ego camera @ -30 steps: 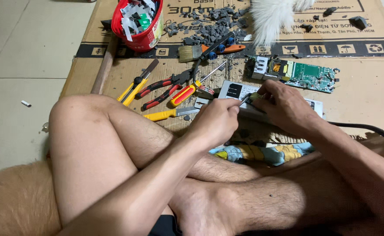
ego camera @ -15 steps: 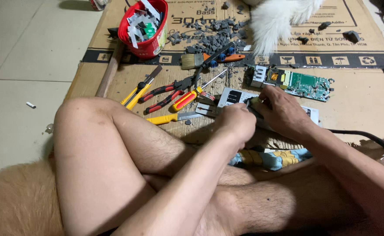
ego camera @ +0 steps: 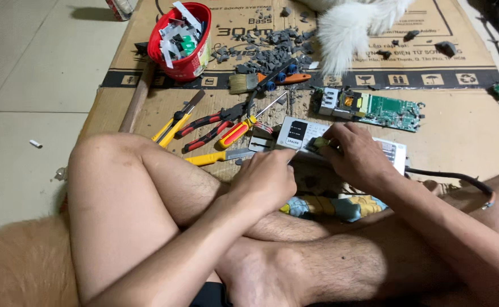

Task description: The person sits on the floor and uses a hammer and pliers to break apart a white electronic device. They remove a small green circuit board from the casing and continue to manipulate the device and its components with their hands.

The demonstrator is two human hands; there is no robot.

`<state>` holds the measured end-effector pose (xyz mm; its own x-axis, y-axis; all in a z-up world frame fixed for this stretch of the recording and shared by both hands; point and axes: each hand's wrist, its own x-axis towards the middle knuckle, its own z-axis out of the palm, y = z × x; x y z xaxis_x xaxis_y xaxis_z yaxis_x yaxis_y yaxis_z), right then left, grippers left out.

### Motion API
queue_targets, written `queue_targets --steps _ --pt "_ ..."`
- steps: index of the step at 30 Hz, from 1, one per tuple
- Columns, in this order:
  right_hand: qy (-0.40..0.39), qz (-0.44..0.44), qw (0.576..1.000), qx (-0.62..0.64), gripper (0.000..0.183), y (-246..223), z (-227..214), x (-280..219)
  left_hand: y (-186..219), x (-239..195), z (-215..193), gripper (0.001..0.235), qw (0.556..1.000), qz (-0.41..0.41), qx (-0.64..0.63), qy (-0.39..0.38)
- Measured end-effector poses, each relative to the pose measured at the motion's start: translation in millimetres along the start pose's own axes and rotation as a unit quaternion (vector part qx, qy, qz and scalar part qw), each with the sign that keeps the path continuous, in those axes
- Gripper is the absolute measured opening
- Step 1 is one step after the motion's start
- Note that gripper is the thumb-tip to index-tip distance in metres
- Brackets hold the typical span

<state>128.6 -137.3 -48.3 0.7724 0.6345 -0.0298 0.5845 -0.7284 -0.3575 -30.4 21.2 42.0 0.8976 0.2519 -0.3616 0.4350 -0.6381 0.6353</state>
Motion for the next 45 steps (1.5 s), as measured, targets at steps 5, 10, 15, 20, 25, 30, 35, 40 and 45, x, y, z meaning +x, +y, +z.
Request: queue_targets --steps 5,10,15,20,25,30,35,40,45 --pt "-0.003 0.017 0.999 0.029 0.038 1 6 11 10 -16 -23 0.047 0.999 -0.024 -0.043 -0.005" --pt "0.001 0.034 0.996 0.077 0.033 -8 -8 10 10 2 -17 0.044 0.997 -0.045 -0.057 0.006" --pt "0.012 0.051 0.993 0.108 0.032 -25 -27 9 -1 27 -10 0.046 1.0 -0.008 -0.006 -0.001" --pt "0.035 0.12 0.981 0.148 0.029 -10 -27 7 3 24 -12 0.048 0.999 -0.014 -0.027 -0.011" --pt "0.048 0.12 0.978 0.162 0.029 -21 -43 2 20 0 -12 0.046 0.996 -0.018 -0.092 -0.002" --pt "-0.087 -0.027 0.995 0.034 0.061 -47 -57 2 15 -3 -7 0.048 0.997 -0.035 -0.06 -0.038" --pt "-0.11 -0.006 0.994 -0.004 0.054 -46 -63 3 5 -9 -6 0.047 0.997 -0.031 -0.062 -0.031" --pt "-0.076 0.099 0.992 0.035 0.048 -52 -72 -5 1 -4 -7 0.046 0.996 -0.02 -0.087 0.005" --pt "-0.017 0.065 0.998 0.019 0.05 -20 -46 -2 15 -10 -16 0.047 0.997 0.007 -0.081 0.011"
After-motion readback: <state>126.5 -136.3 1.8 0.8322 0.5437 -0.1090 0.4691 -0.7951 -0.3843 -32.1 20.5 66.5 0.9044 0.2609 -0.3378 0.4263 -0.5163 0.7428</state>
